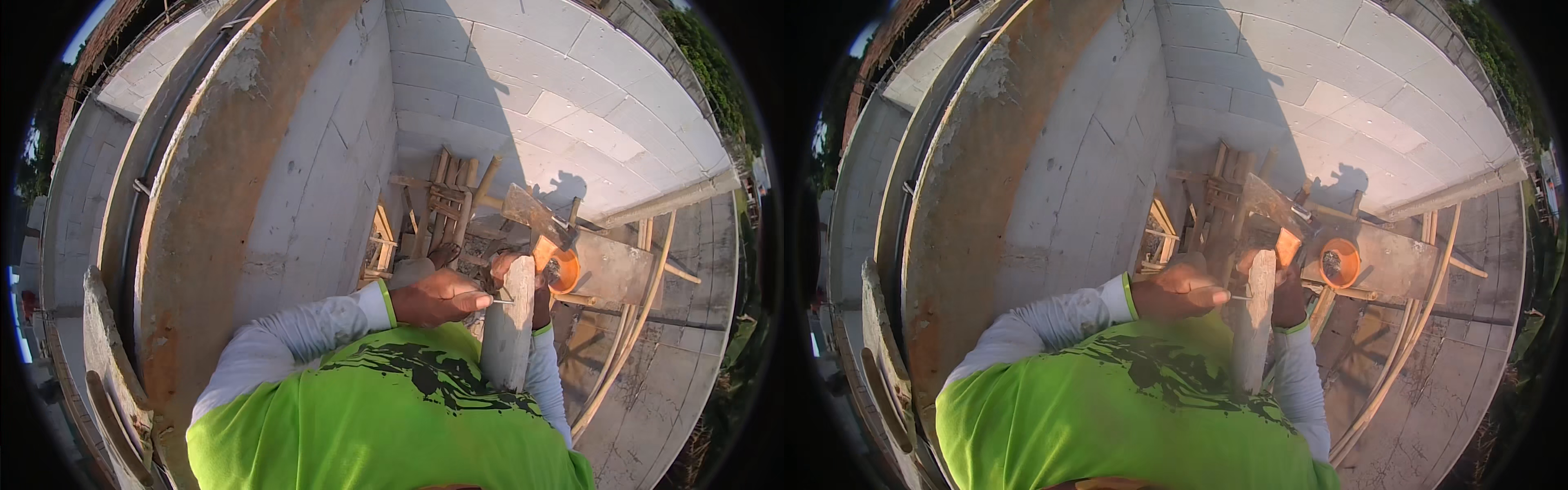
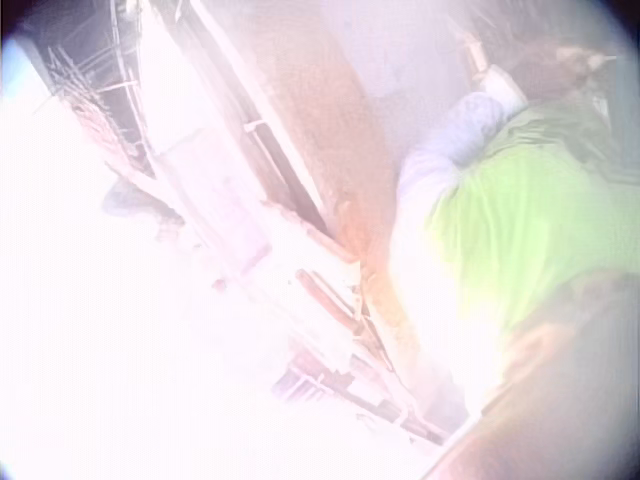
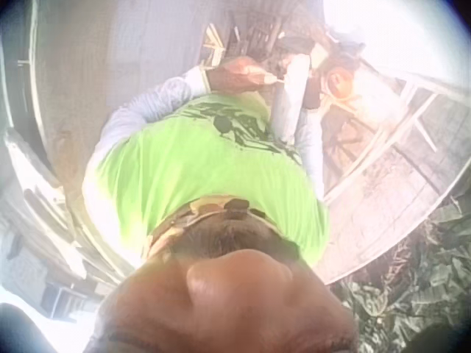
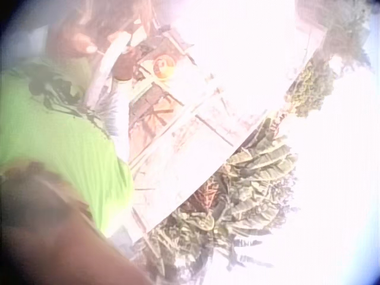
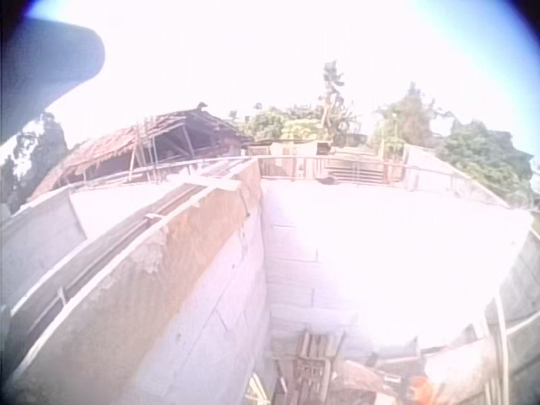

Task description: The person is constructing a bamboo framework on top of a building wall. They use a hand saw to cut a wooden plank, position a concrete block, and use a small hatchet to secure bamboo poles together using nails from a bucket.

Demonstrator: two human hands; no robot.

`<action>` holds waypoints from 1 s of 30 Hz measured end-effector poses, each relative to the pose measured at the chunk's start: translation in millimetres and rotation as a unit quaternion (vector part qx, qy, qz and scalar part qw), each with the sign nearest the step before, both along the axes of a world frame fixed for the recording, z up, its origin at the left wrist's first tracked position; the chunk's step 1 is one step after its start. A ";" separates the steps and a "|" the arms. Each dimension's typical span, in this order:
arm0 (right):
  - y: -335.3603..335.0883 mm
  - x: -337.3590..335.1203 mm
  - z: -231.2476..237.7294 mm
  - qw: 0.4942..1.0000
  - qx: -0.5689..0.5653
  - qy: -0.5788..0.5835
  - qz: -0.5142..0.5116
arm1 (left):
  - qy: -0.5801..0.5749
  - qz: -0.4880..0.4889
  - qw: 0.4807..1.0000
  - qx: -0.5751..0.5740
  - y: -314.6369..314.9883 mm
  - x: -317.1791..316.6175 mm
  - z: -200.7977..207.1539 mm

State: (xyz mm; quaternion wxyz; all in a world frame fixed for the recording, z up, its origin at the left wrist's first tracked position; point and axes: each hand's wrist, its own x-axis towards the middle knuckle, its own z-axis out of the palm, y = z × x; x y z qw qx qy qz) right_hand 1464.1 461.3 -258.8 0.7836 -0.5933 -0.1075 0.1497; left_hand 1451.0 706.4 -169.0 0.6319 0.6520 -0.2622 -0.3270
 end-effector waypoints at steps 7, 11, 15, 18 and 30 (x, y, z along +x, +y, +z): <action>-14.0 -64.4 27.5 0.991 0.046 0.018 -0.128 | -0.028 -0.075 0.996 -0.031 -36.1 -12.8 3.2; -18.6 -83.1 14.7 0.986 0.097 0.016 -0.133 | -0.075 -0.110 0.991 -0.023 -43.6 -15.8 1.5; -17.7 -84.7 19.2 0.978 0.135 0.079 -0.139 | -0.122 -0.147 0.981 0.011 -42.1 -13.3 10.2; -20.8 -84.0 30.4 0.982 0.119 -0.016 -0.145 | -0.222 -0.157 0.962 -0.037 -45.7 -5.7 6.8; -36.2 -89.7 44.0 0.977 -0.049 -0.009 -0.205 | -0.157 -0.246 0.956 -0.034 -66.0 15.0 -13.6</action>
